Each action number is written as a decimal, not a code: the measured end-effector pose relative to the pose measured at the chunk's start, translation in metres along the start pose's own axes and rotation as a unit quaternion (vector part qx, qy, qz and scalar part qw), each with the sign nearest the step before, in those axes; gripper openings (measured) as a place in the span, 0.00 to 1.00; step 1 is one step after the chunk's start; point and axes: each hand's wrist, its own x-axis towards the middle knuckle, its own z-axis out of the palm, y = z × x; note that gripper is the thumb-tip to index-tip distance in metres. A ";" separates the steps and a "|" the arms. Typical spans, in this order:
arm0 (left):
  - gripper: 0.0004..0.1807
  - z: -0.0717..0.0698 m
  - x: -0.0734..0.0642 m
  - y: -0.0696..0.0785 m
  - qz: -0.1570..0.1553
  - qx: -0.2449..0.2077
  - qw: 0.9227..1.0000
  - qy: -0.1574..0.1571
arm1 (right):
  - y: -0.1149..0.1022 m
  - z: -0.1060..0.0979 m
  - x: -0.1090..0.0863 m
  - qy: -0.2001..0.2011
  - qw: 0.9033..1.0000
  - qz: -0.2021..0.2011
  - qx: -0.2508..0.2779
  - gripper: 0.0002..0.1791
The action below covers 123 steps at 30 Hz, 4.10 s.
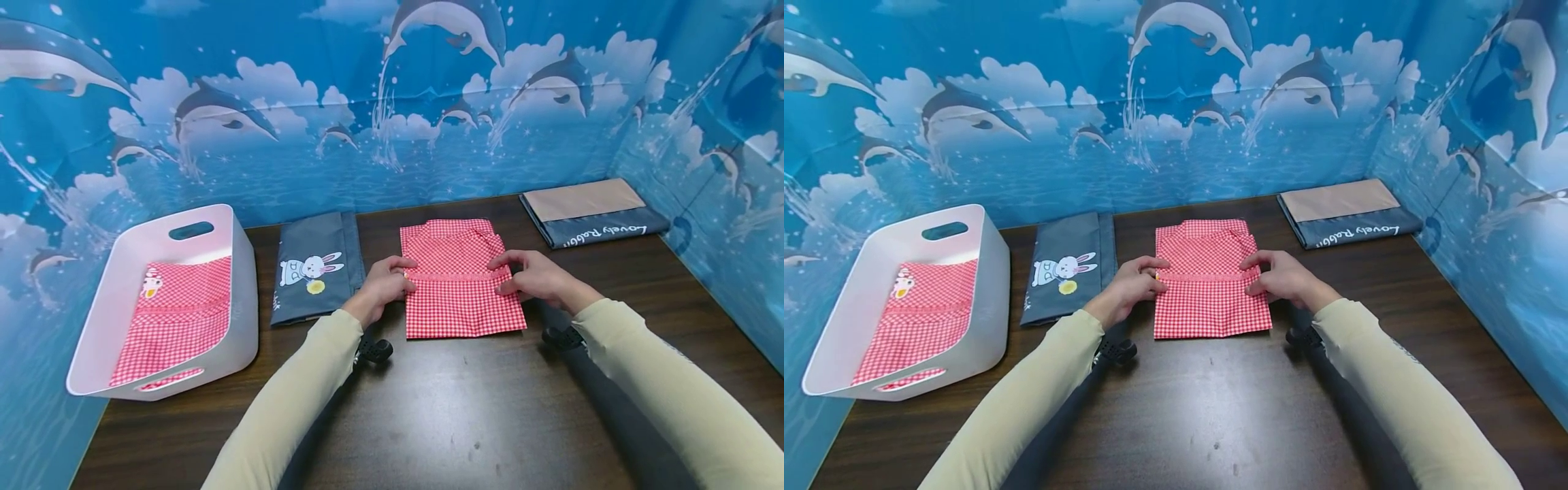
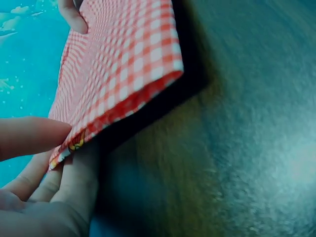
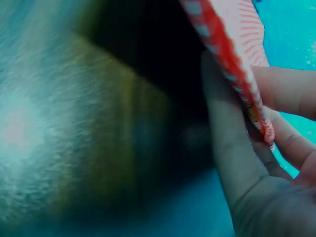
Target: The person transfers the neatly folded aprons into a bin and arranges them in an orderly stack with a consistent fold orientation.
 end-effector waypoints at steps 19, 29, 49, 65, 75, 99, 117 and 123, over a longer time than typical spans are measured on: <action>0.28 -0.009 -0.001 -0.015 0.032 0.019 0.998 -0.050 | 0.010 0.014 -0.004 0.039 0.999 0.004 0.017 0.35; 0.27 -0.010 -0.002 -0.019 0.041 0.031 0.998 -0.043 | 0.011 0.015 -0.002 0.030 0.999 -0.004 0.012 0.36; 0.27 -0.009 -0.006 -0.020 0.051 0.052 0.997 -0.034 | 0.014 0.016 -0.001 0.031 0.999 -0.009 0.014 0.35; 0.26 -0.007 -0.007 -0.020 0.060 0.059 0.996 -0.031 | 0.014 0.016 -0.001 0.034 0.999 -0.005 0.014 0.35; 0.26 -0.007 -0.008 -0.020 0.065 0.059 0.996 -0.032 | 0.014 0.017 -0.002 0.036 0.999 -0.005 0.013 0.35; 0.27 -0.005 -0.007 -0.019 0.055 0.069 0.996 -0.024 | 0.015 0.017 -0.003 0.040 0.999 -0.004 0.017 0.35; 0.27 -0.005 -0.007 -0.020 0.054 0.070 0.996 -0.023 | 0.016 0.018 -0.003 0.044 0.999 -0.002 0.014 0.36; 0.27 -0.003 -0.008 -0.018 0.057 0.086 0.995 -0.015 | 0.014 0.018 -0.003 0.047 0.999 -0.001 0.007 0.35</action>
